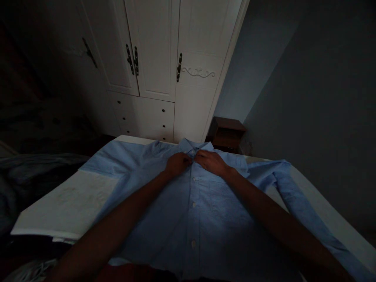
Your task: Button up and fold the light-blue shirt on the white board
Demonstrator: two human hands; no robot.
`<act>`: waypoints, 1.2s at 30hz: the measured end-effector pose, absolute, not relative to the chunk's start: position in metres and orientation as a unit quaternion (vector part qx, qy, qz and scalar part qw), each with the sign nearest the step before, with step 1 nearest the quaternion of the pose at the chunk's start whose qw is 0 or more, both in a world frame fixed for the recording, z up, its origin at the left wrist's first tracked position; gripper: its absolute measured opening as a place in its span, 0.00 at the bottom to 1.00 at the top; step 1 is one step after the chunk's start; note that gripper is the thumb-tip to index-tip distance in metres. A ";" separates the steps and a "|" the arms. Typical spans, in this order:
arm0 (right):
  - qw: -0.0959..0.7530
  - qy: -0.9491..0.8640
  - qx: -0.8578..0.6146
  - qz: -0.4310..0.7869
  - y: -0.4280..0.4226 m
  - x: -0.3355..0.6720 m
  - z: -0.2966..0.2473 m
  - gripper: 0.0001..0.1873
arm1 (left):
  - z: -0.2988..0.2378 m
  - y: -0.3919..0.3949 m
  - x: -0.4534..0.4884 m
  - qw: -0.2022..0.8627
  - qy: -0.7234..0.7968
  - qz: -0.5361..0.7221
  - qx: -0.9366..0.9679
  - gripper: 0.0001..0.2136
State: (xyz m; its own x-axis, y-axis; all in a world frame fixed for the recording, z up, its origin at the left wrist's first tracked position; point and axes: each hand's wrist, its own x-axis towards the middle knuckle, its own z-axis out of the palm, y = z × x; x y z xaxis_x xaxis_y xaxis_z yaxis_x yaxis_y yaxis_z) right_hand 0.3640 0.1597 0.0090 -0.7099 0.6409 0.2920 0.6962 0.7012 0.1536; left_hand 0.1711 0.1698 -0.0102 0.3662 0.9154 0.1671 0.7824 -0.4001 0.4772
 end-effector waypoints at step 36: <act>0.282 -0.909 -0.294 -0.089 0.162 0.369 -0.020 0.14 | -0.021 0.161 0.182 0.260 0.488 0.362 0.751 0.07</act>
